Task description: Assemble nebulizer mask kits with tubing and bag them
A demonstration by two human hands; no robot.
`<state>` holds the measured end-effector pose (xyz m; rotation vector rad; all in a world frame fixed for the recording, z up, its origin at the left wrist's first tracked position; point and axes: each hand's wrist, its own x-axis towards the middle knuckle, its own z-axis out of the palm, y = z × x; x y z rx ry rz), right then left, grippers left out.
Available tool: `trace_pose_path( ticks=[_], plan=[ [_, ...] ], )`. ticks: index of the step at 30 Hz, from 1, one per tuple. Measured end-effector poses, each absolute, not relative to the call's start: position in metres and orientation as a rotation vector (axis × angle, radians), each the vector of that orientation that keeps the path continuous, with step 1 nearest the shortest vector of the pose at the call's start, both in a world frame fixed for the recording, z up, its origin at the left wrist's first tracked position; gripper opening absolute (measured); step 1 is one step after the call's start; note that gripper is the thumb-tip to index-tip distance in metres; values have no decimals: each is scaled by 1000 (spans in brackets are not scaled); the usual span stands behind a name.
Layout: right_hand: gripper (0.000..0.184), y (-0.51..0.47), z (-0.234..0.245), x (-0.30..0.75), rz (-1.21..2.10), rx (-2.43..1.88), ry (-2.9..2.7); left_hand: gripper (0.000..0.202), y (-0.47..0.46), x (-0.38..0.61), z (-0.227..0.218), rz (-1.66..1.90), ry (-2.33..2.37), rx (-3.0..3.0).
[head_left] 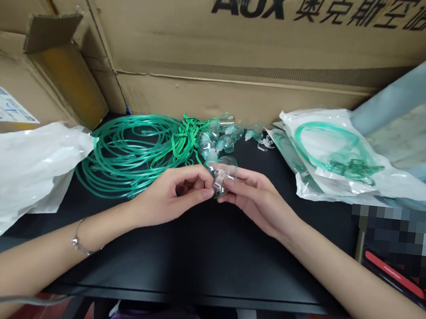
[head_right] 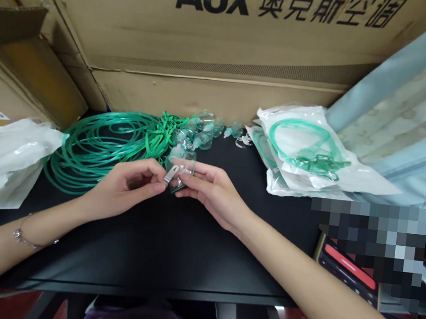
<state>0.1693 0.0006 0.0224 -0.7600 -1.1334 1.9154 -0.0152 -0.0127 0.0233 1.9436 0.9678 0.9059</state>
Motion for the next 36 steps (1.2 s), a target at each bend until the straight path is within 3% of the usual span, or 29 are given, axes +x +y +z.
trace_pose_path(
  ticks=[15, 21, 28, 36],
  plan=[
    [31, -3, 20, 166, 1725, -819, -1218, 16, -6, -21, 29, 675, 1027, 2086],
    [29, -6, 22, 164, 1705, -845, -1207, 13, -10, -17, 28, 774, 1028, 2184],
    [25, -7, 21, 162, 1661, -833, -1189, 16, -15, -9, 23, 897, 1091, 2036],
    [30, -4, 24, 168, 1727, -801, -1228, 7, -14, -11, 25, 972, 1059, 1713]
  ],
)
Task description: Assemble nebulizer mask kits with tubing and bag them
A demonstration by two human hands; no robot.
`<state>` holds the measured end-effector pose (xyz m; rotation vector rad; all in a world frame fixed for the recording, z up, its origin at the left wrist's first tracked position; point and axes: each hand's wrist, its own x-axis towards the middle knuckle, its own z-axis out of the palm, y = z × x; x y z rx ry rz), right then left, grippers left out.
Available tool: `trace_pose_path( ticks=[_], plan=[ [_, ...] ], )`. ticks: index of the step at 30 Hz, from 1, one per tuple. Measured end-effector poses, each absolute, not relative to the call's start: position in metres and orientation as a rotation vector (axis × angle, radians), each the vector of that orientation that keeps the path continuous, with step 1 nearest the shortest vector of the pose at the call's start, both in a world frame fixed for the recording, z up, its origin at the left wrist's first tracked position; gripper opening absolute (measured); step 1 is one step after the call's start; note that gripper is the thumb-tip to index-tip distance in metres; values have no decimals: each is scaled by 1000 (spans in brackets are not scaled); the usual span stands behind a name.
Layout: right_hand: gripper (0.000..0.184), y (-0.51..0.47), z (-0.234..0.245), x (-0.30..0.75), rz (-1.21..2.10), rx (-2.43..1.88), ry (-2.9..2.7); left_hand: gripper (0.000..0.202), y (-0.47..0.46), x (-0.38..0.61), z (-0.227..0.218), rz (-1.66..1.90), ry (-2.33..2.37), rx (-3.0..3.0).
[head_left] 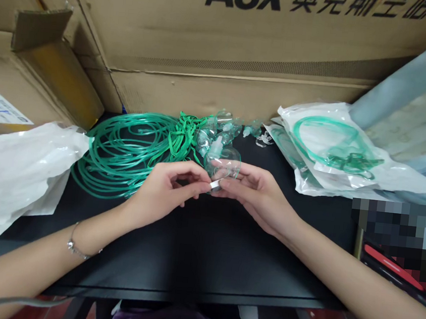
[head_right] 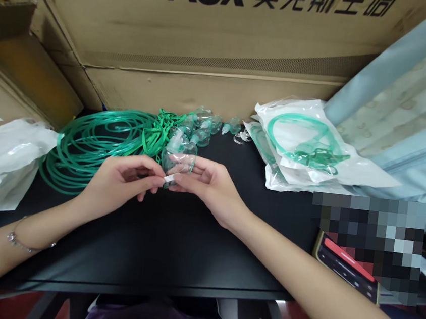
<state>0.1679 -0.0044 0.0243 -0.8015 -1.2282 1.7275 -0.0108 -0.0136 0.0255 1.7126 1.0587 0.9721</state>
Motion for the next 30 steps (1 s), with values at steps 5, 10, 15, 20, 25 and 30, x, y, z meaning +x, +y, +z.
trace_pose_path(
  ticks=[5, 10, 15, 20, 25, 30],
  plan=[
    [26, -3, 28, 171, 1744, -829, -1209, 8, -7, -14, 26, 948, 1019, 1590],
    [27, -2, 26, 170, 1743, -812, -1185, 9, -5, -16, 27, 933, 991, 1540],
    [23, 0, 26, 171, 1793, -789, -1122, 9, -3, -17, 27, 918, 959, 1523],
    [20, 2, 23, 172, 1910, -753, -1069, 7, -4, -13, 25, 950, 953, 1505],
    [5, -1, 23, 170, 1880, -704, -1073, 11, -4, -9, 21, 1050, 945, 1405],
    [10, -2, 21, 167, 1894, -629, -1115, 21, -7, -6, 18, 1206, 928, 1216]
  ],
)
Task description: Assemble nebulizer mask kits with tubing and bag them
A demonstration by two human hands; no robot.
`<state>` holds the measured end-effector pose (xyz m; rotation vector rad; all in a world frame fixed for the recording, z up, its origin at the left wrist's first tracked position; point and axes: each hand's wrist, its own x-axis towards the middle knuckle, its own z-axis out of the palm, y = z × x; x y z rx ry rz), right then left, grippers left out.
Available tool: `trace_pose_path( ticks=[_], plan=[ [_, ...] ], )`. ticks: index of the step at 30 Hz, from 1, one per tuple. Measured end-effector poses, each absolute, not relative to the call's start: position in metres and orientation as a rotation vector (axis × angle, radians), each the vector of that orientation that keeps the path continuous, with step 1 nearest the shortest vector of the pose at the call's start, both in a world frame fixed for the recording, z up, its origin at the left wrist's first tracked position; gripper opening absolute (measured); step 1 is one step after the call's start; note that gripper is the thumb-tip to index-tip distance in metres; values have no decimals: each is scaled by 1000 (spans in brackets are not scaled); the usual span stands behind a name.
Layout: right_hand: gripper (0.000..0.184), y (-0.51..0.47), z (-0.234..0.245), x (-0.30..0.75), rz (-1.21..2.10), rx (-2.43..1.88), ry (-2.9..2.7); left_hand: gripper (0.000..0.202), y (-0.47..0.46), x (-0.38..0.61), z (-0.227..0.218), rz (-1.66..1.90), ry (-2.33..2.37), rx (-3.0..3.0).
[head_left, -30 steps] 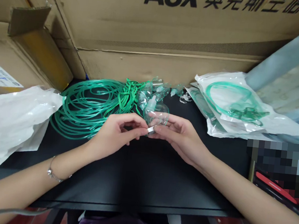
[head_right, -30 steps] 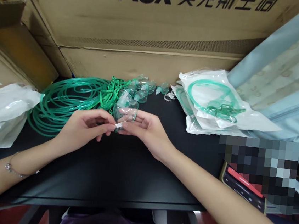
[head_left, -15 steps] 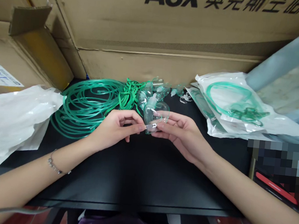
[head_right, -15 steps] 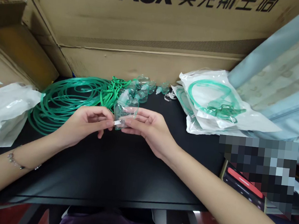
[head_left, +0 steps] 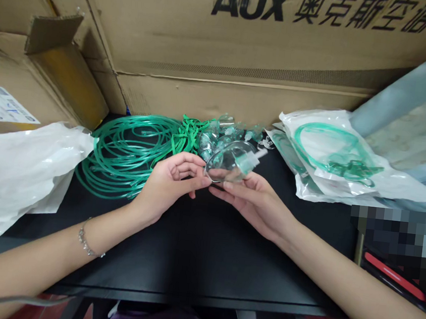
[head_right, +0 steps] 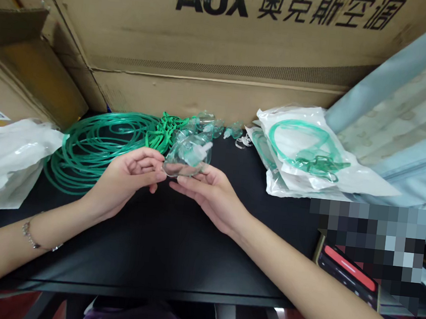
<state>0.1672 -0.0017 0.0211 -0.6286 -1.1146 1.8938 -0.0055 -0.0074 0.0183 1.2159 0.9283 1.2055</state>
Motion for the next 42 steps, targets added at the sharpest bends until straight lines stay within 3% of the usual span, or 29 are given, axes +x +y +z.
trace_pose_path(
  ticks=[5, 12, 21, 33, 42],
  plan=[
    [7, -5, 15, 161, 1806, -702, -1204, 18, -14, -2, 18, 1220, 994, 1140],
    [23, 9, 16, 173, 1491, -812, -1689, 10, -14, -5, 21, 1120, 890, 1163],
    [25, 22, 37, 193, 1595, -807, -1848, 8, -9, -10, 23, 1020, 926, 1278],
    [30, 10, 30, 181, 1579, -768, -1935, 7, -9, -10, 24, 956, 938, 1237],
    [28, 3, 26, 177, 1389, -873, -2004, 13, -9, -12, 23, 923, 956, 1278]
  ],
)
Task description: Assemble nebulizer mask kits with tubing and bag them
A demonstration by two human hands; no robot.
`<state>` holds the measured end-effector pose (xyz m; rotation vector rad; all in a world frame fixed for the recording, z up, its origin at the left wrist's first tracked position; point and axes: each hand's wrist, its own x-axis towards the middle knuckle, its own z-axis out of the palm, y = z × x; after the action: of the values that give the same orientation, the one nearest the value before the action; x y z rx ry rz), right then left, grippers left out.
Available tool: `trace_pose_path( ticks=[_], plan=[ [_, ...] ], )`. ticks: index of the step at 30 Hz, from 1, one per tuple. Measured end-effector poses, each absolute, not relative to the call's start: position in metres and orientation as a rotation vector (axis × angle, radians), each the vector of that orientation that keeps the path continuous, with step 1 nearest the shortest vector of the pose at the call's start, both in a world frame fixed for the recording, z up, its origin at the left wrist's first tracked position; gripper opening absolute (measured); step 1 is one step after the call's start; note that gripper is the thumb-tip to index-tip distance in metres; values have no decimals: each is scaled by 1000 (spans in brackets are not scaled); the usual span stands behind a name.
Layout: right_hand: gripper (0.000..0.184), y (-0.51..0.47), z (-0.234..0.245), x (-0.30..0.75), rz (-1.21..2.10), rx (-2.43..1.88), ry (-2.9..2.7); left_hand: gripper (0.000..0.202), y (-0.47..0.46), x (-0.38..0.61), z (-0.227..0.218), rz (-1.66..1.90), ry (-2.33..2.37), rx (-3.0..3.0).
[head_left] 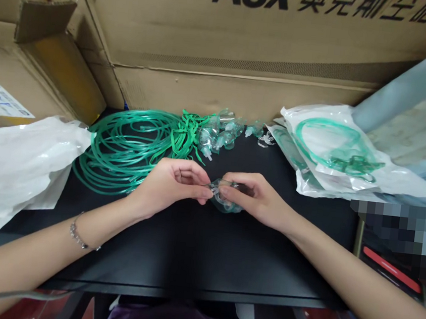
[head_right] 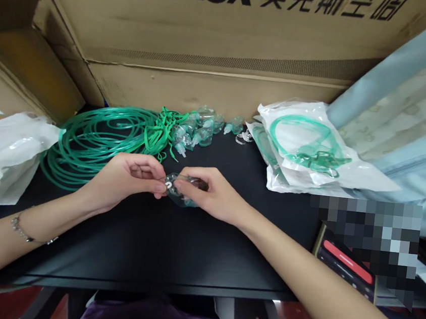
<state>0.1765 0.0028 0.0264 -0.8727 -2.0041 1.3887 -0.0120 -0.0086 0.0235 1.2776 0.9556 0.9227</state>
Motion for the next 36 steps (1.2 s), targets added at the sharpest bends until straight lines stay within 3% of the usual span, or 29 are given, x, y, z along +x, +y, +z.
trace_pose_path(
  ticks=[6, 14, 36],
  plan=[
    [21, 1, 22, 173, 1103, -963, -2110, 16, -7, -13, 19, 896, 1000, 1287],
    [21, 2, 10, 171, 972, -931, -2230, 20, -6, -12, 10, 855, 1074, 1280],
    [22, 9, 13, 173, 919, -769, -2448, 8, 2, -18, 8, 641, 1037, 1341]
  ],
)
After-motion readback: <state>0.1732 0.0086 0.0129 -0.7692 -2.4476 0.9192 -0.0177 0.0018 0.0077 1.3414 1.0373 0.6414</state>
